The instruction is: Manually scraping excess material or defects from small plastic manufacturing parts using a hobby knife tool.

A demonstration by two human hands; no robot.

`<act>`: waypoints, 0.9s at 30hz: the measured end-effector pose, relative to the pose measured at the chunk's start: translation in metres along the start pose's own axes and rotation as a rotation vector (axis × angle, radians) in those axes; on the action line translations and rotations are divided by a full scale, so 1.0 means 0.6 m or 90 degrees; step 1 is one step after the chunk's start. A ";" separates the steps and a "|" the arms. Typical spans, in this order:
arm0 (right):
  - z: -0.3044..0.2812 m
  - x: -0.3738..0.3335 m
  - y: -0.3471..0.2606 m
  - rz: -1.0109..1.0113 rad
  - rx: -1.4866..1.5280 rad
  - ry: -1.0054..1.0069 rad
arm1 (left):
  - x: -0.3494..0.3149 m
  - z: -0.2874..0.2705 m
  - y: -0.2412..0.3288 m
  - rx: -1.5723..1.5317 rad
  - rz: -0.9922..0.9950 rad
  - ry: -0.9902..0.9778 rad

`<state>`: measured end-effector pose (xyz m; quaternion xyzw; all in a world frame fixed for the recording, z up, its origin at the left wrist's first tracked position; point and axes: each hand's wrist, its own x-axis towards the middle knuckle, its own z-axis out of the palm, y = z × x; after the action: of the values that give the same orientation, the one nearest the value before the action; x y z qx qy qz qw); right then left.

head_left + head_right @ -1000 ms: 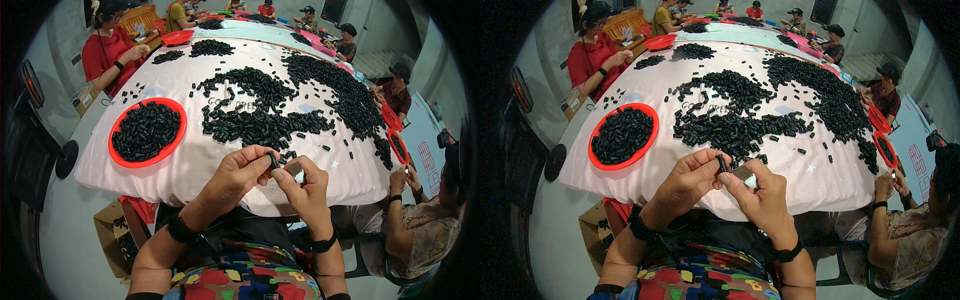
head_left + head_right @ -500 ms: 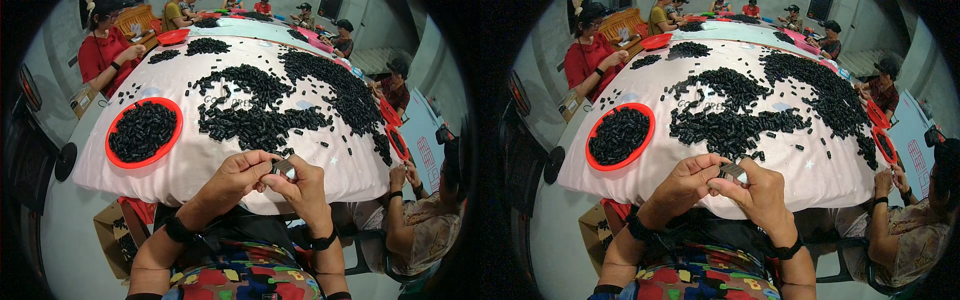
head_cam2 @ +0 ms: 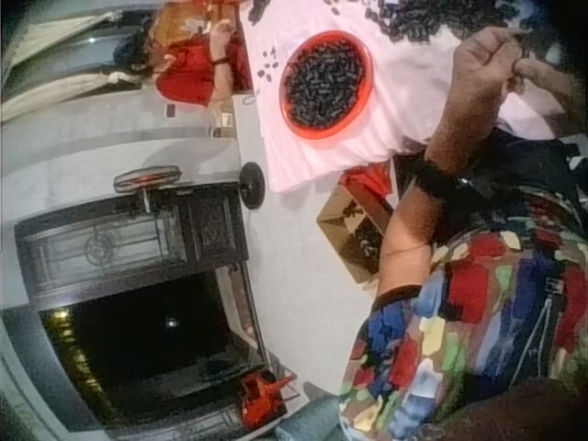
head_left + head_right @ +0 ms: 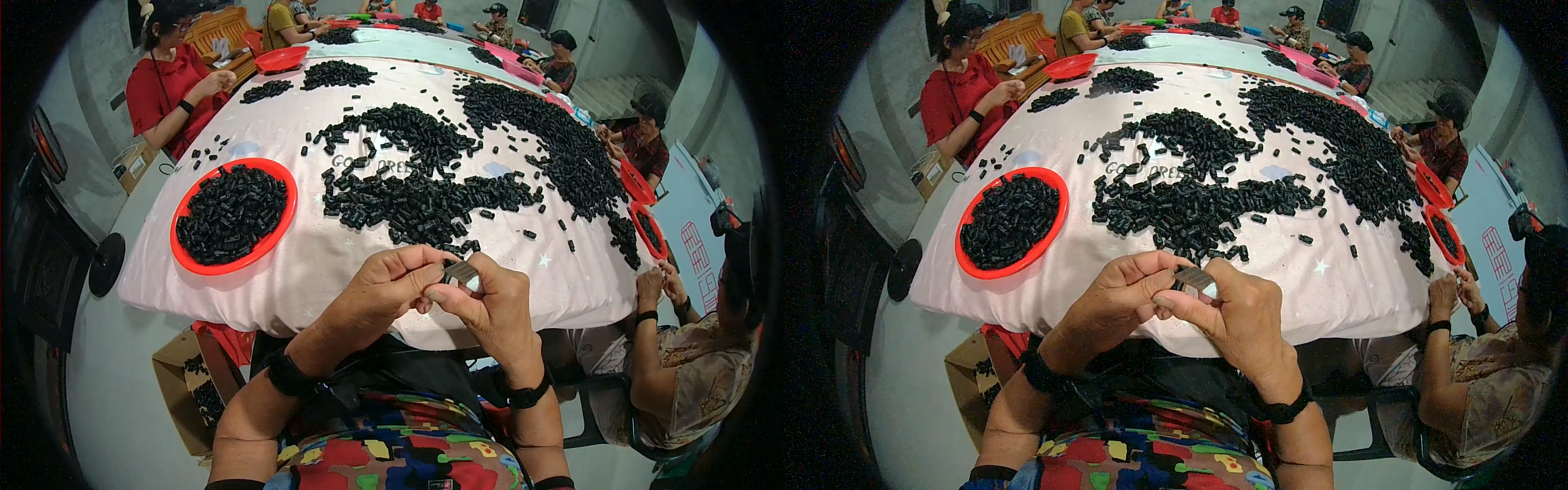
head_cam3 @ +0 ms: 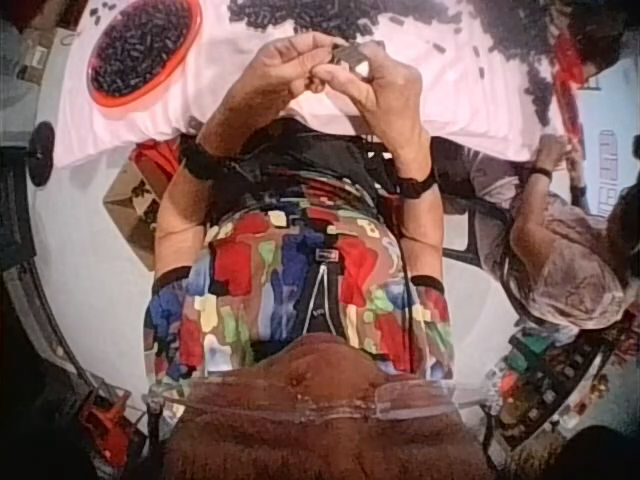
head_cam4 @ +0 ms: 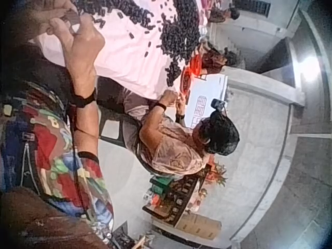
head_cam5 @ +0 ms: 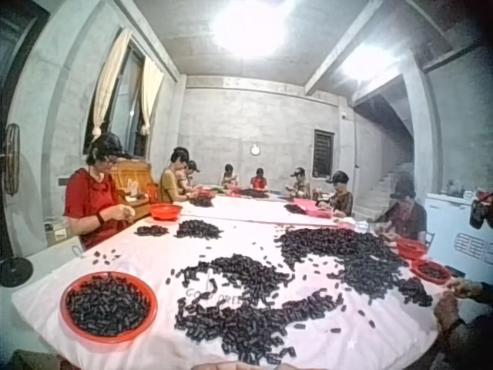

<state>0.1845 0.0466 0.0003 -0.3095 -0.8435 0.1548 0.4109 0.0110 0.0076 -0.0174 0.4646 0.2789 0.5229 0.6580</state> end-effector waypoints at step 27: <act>0.002 -0.001 -0.004 0.024 0.033 -0.025 | 0.000 -0.004 -0.002 -0.011 0.004 0.008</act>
<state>0.1830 0.0442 0.0003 -0.3111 -0.8411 0.1904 0.3993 0.0095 0.0083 -0.0198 0.4568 0.2769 0.5299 0.6587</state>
